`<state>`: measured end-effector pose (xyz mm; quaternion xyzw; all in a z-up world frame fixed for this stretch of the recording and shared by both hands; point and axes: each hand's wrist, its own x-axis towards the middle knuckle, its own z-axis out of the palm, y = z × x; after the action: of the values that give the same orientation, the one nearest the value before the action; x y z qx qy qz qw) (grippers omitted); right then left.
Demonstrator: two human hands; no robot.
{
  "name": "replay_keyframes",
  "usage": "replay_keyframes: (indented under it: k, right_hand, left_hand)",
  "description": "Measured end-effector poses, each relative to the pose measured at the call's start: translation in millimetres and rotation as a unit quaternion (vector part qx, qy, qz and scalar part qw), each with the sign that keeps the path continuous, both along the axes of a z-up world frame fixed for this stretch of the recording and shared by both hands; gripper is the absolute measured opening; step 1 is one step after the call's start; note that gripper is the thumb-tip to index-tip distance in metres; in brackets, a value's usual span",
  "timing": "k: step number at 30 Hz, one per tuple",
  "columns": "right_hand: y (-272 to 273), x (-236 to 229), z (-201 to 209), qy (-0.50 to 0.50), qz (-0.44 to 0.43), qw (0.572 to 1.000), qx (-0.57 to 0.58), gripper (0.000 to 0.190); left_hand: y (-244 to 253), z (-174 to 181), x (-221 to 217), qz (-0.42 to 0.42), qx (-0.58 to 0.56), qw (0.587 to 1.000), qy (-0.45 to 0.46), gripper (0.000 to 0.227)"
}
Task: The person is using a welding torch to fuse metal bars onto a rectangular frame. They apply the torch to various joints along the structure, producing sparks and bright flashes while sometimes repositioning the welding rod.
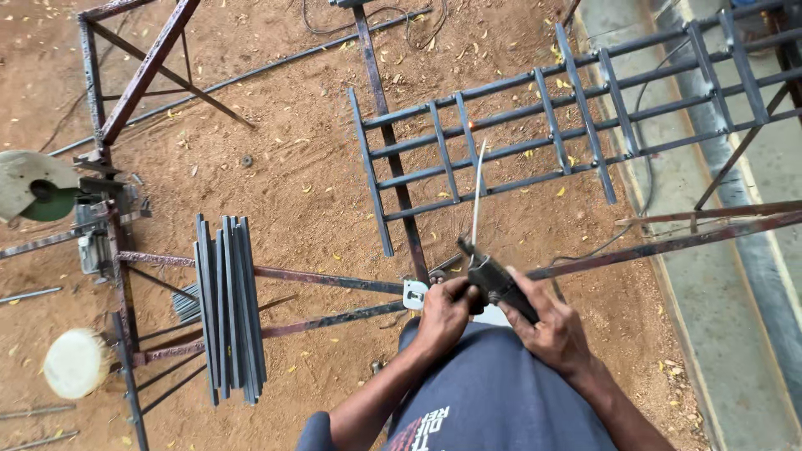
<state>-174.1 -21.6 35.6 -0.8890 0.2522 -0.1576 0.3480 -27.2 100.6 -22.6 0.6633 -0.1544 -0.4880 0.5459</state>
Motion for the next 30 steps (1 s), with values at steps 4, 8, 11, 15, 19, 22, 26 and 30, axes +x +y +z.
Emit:
replay_keyframes:
  k: [4,8,11,15,19,22,26,30]
  right_hand:
    - [18,17,17,0.006,0.022,1.000,-0.015,0.061]
    - [26,23,15,0.058,0.028,0.996,-0.056,0.060]
    - [26,26,14,0.061,0.043,0.994,-0.078,0.061]
    - [26,28,11,0.077,0.035,0.993,-0.082,0.061]
    - [21,27,8,0.104,0.032,0.991,-0.083,0.062]
    - [18,25,5,0.097,0.027,0.992,-0.080,0.062]
    - [15,23,2,0.112,0.018,0.991,-0.075,0.061]
    - [10,22,-1,0.101,0.019,0.993,-0.062,0.060]
  left_hand:
    - [18,-23,6,-0.018,0.002,0.998,0.064,0.020]
    - [28,-44,3,-0.013,-0.024,0.993,0.117,0.020]
    - [25,-53,-1,0.007,-0.057,0.987,0.153,0.021]
    - [24,-57,-3,0.012,-0.056,0.988,0.145,0.021]
    - [20,-55,-4,0.017,-0.045,0.988,0.146,0.022]
    - [16,-51,-4,0.016,-0.043,0.990,0.137,0.022]
    - [14,-48,-3,0.024,-0.044,0.989,0.137,0.022]
    - [10,-51,-4,0.021,-0.036,0.990,0.136,0.022]
